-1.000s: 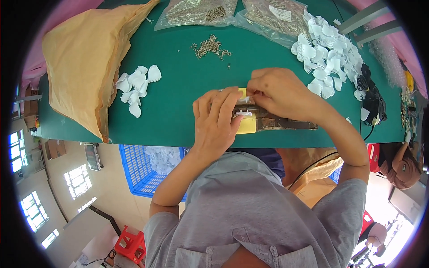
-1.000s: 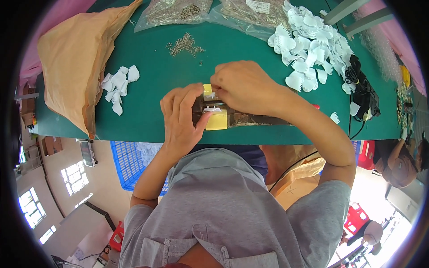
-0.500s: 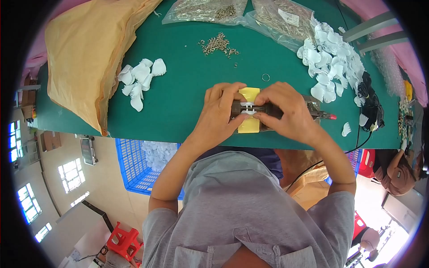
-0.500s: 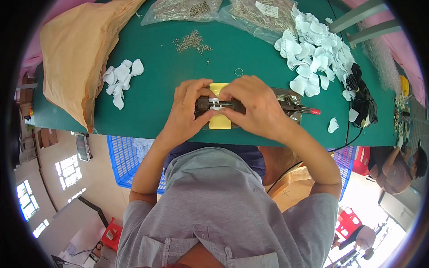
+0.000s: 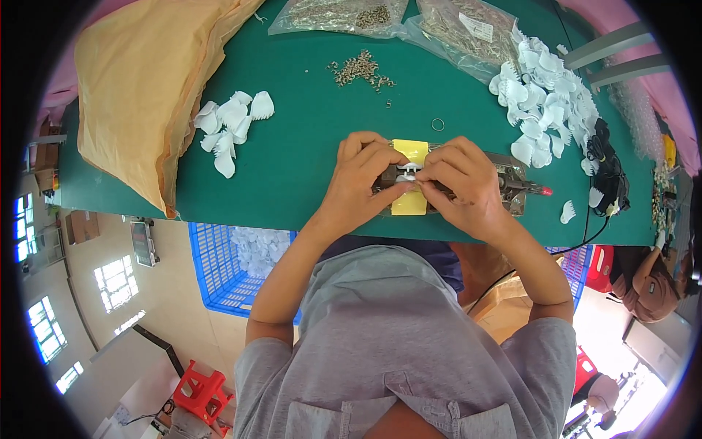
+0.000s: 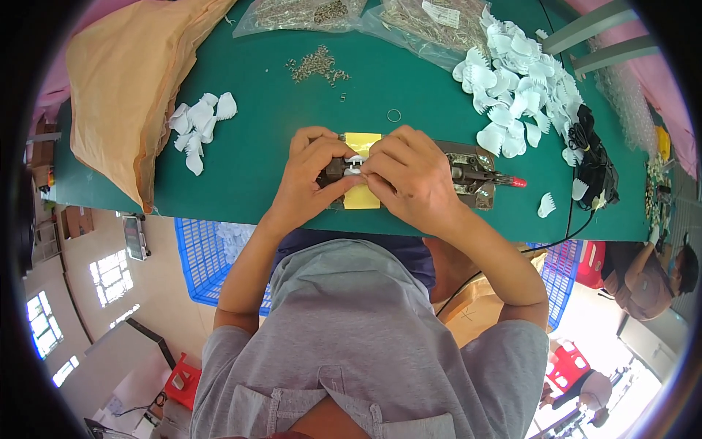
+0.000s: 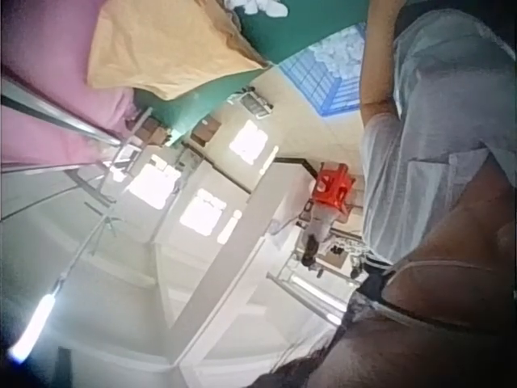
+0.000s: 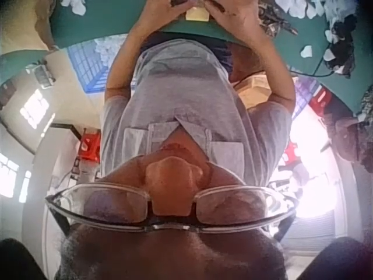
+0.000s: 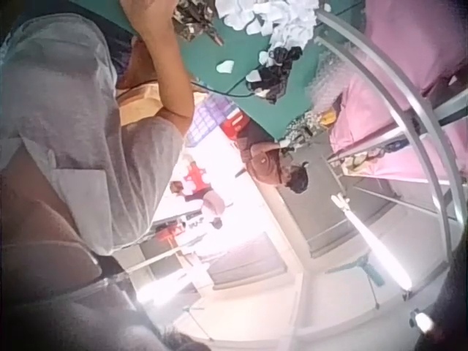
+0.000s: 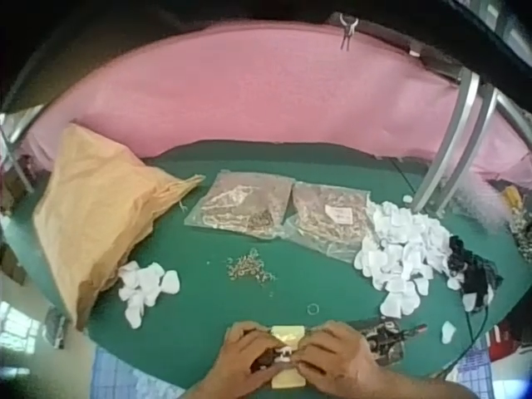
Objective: The person picks up a white plastic piece and a metal pin, places them into a metal jig, and presses a lever. They then remove the assembled component and place it into a blue crate, repeating the process.
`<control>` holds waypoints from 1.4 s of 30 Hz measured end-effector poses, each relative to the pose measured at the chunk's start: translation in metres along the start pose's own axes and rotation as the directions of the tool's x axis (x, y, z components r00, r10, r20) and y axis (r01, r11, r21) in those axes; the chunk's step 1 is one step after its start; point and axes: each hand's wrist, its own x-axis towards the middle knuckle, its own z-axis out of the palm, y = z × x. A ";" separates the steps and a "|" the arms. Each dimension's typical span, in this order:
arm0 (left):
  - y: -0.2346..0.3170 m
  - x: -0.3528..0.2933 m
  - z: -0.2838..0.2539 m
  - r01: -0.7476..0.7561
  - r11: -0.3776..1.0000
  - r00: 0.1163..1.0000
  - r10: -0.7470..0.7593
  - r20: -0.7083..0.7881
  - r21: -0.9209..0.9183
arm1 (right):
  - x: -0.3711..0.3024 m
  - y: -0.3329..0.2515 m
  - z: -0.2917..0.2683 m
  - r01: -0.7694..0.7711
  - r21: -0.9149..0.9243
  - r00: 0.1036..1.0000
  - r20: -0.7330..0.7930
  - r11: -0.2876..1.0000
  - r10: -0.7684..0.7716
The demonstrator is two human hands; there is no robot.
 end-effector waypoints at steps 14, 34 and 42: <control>-0.003 -0.001 0.004 0.015 1.000 0.999 -0.016 -0.050 -0.010 | 0.009 -0.002 -0.004 -0.345 0.214 0.938 0.109 0.914 0.329; -0.003 -0.002 0.007 0.034 0.997 0.998 -0.037 -0.049 -0.066 | 0.076 0.067 0.036 -0.342 -0.034 0.915 0.217 0.939 0.341; -0.002 -0.002 0.005 0.044 0.995 0.998 -0.047 -0.038 -0.085 | 0.080 0.077 0.051 -0.440 -0.017 0.864 0.266 0.898 0.428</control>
